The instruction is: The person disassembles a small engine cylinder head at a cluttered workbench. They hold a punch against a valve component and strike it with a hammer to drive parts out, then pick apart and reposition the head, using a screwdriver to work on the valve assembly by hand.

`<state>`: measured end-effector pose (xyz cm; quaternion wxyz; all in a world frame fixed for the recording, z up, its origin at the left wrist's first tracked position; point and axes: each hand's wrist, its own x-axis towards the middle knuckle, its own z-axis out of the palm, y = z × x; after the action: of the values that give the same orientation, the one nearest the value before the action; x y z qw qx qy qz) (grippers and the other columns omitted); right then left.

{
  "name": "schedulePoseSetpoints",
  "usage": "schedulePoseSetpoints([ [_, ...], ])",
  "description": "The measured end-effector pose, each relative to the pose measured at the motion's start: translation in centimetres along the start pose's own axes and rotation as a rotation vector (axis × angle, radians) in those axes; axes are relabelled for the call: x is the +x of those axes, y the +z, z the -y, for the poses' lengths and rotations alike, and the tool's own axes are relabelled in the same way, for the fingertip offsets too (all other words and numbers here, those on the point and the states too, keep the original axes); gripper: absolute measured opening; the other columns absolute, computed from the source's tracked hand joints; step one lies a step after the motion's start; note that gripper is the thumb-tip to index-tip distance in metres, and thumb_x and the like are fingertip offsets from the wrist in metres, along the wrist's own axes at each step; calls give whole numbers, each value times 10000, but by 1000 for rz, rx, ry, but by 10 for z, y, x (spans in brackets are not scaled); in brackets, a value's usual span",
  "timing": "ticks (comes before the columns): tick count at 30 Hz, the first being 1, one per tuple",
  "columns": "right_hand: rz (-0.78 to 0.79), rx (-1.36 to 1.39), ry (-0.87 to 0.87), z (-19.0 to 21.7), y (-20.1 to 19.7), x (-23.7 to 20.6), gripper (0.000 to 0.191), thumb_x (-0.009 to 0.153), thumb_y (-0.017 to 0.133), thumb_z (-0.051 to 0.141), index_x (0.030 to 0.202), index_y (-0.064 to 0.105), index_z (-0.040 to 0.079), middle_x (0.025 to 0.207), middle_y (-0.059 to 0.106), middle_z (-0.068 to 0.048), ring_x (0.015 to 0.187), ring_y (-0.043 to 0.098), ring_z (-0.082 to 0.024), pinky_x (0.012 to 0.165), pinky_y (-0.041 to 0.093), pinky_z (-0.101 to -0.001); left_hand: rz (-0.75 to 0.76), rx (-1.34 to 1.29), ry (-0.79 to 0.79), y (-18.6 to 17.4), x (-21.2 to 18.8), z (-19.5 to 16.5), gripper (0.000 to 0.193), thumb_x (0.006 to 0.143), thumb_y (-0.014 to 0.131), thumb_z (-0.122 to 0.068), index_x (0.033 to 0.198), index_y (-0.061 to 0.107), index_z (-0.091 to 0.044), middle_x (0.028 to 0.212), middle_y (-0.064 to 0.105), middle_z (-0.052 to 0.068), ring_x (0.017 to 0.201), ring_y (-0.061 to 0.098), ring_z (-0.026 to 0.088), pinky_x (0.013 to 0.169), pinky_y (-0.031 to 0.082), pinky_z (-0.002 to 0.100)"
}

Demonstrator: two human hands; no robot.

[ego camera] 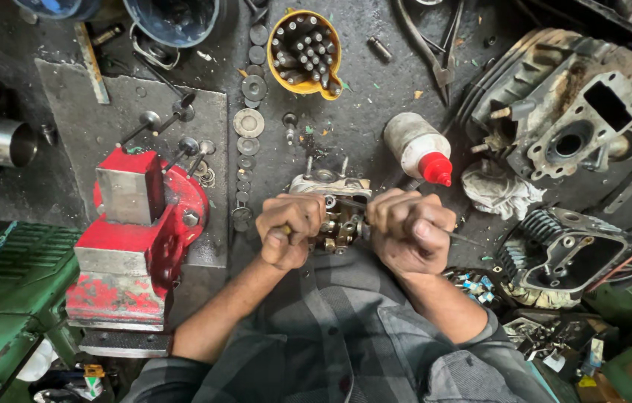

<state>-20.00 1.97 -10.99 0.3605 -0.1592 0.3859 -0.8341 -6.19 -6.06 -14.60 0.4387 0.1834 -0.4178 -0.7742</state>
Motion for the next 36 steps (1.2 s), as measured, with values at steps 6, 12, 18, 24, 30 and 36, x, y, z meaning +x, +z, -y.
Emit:
schedulePoseSetpoints([
  [6,-6,16,64,-6,-4,1,449,914,562,193,578,284,88,456,269,-25,369,248,-162,414,249,-368,-30,-95,-29,1,2,-1,633,1057,483,-520,622,357,-78,502,392,59,434,336,178,460,287,358],
  [12,-19,48,96,-5,-5,2,448,917,563,179,575,290,84,459,284,-25,368,255,-159,417,244,-365,-55,-127,-37,0,1,-1,623,1060,478,-515,628,371,-79,505,391,50,439,323,173,473,273,362],
  [18,-27,-2,132,-3,-2,2,458,939,560,180,575,304,71,468,290,-31,390,249,-155,437,241,-366,-60,-143,-44,1,2,-1,620,1068,473,-522,645,381,-79,510,385,49,452,310,172,492,277,367],
  [24,78,-62,85,-1,-2,3,465,950,543,189,556,331,62,458,293,-18,383,238,-142,433,222,-359,-43,-121,-34,-1,3,-1,624,1074,454,-518,634,387,-80,506,404,59,442,328,175,472,290,365],
  [30,-1,12,96,0,-4,7,453,924,572,182,577,296,87,457,287,-23,367,250,-155,413,233,-366,-48,-124,-41,-1,3,0,619,1074,456,-513,638,384,-79,510,410,57,441,337,176,473,290,362],
  [36,-26,10,132,-2,-4,8,458,922,583,197,582,295,90,461,292,-28,375,254,-162,430,242,-373,-45,-123,-34,0,5,0,618,1073,456,-503,629,394,-78,506,421,62,431,353,182,462,292,364],
])
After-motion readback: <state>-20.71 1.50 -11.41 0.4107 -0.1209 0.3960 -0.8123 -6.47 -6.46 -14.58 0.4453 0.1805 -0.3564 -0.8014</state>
